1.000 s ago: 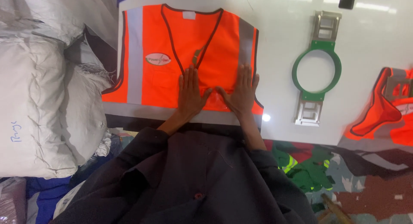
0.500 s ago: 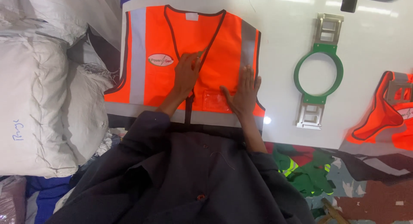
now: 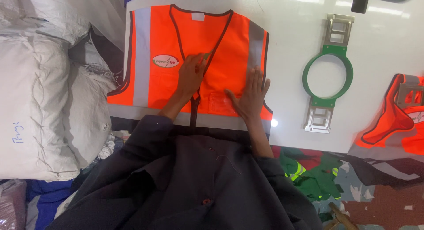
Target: Preparing high-visibility safety vests for an embroidery machine by attaching hoops.
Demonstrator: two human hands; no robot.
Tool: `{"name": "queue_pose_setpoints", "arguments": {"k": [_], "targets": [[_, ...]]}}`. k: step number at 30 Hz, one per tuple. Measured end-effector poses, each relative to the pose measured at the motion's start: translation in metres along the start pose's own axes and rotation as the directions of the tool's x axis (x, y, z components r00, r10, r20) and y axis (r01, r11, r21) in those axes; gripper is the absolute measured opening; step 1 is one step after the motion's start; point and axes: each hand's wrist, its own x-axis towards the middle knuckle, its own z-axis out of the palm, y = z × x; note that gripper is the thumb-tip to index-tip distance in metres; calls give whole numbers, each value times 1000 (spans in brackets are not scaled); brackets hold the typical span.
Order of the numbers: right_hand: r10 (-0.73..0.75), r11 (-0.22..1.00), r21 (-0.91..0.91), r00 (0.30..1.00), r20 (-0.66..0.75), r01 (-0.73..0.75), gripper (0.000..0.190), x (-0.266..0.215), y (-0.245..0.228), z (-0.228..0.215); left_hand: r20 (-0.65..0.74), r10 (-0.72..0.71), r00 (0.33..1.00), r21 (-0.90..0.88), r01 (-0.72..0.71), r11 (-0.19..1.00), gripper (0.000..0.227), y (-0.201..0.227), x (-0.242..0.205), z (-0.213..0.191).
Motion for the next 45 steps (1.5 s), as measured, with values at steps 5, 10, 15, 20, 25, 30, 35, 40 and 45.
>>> {"name": "queue_pose_setpoints", "arguments": {"k": [5, 10, 15, 20, 25, 30, 35, 40, 45], "targets": [[-25, 1000, -10, 999, -40, 25, 125, -4, -7, 2, 92, 274, 957, 229, -288, 930, 74, 21, -32, 0], [1, 1000, 6, 1000, -18, -1, 129, -11, -6, 4, 327, 191, 925, 483, -337, 808, 93, 4, -62, 22], [-14, 1000, 0, 999, -29, 14, 123, -11, 0, 15, 337, 157, 928, 532, -325, 782, 80, -1, -60, 20], [40, 999, -13, 999, 29, -39, 114, -9, -5, 3, 322, 182, 929, 440, -317, 840, 73, 0, -59, 19], [42, 999, 6, 998, 40, -43, 110, -5, -4, 6, 168, 224, 960, 259, -263, 929, 68, 9, -26, 12], [31, 999, 11, 999, 22, -31, 106, -10, -5, 4, 3, 162, 987, 142, -161, 977, 31, -1, 24, 15], [49, 999, 10, 999, 12, -49, 106, -4, -7, 3, 36, 222, 974, 92, -224, 970, 18, -4, 38, 10], [58, 998, 26, 998, -7, -58, 105, -9, -8, 2, 31, 217, 976, 73, -218, 973, 16, 4, 31, 8], [17, 1000, 23, 1000, -18, -17, 118, -10, -5, 4, -2, 166, 986, 59, -166, 984, 19, 10, 30, 7]]}}
